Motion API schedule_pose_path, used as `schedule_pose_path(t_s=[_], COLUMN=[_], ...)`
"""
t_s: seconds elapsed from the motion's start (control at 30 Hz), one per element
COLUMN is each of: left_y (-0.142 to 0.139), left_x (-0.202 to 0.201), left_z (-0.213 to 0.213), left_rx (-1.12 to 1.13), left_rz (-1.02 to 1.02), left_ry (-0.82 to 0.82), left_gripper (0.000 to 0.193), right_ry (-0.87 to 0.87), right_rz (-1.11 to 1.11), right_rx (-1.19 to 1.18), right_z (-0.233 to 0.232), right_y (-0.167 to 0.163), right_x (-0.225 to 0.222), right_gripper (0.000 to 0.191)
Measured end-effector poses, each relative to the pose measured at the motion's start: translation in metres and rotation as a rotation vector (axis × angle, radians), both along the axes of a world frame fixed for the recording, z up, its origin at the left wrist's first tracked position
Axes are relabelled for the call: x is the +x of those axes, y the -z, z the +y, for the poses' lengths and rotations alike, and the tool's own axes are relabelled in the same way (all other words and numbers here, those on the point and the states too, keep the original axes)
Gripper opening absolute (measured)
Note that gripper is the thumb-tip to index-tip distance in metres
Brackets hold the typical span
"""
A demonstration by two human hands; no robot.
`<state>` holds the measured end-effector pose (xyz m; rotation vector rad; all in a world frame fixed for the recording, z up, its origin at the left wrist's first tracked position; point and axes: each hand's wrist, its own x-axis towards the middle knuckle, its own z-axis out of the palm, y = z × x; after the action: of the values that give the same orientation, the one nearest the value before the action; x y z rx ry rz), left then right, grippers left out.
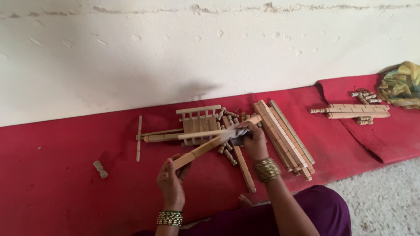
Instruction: The person sits on the floor and wipes a long wooden toy part with a cloth, rotating it to clean different sections, with other wooden toy pieces and a small wooden toy structure laid out on a red mat nearby.
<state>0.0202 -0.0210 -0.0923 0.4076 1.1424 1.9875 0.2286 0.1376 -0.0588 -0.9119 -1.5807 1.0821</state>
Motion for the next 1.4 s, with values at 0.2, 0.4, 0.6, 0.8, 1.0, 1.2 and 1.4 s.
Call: schedule_pose_path(t_s=[0.2,0.4,0.6,0.8,1.0,1.2,1.4], left_y=[0.008,0.021,0.008,-0.005,0.017,0.03,0.003], left_x=[0.01,0.01,0.008,0.012,0.004,-0.001,-0.001], left_z=[0.0,0.0,-0.002,-0.001,-0.002,-0.003,-0.002], left_rx=[-0.024,-0.208,-0.016,0.043,0.045,0.007,0.037], left_rz=[0.122,0.291,0.13,0.009,0.007,-0.04,-0.036], left_ry=[0.033,0.035,0.019,0.061,0.036,0.009,0.032], left_gripper=[0.037,0.037,0.04,0.044,0.039,0.039,0.045], right_ry=[0.168,-0.058,0.105,0.361,0.032,-0.03,0.202], right_rz=[-0.342,-0.488,-0.705,-0.919,-0.614,-0.505,-0.313], right_rx=[0.433,0.691,0.287,0.419,0.714,0.8,0.297], right_z=[-0.04,-0.108,-0.058,-0.009,-0.086,-0.116,-0.036], right_y=[-0.014,-0.017,-0.006,-0.003,-0.016,-0.025,-0.023], right_x=[-0.043,-0.1,-0.065,-0.022,-0.085,-0.108,-0.044], right_gripper=[0.01,0.003,0.002,0.007,0.014,0.017,0.019])
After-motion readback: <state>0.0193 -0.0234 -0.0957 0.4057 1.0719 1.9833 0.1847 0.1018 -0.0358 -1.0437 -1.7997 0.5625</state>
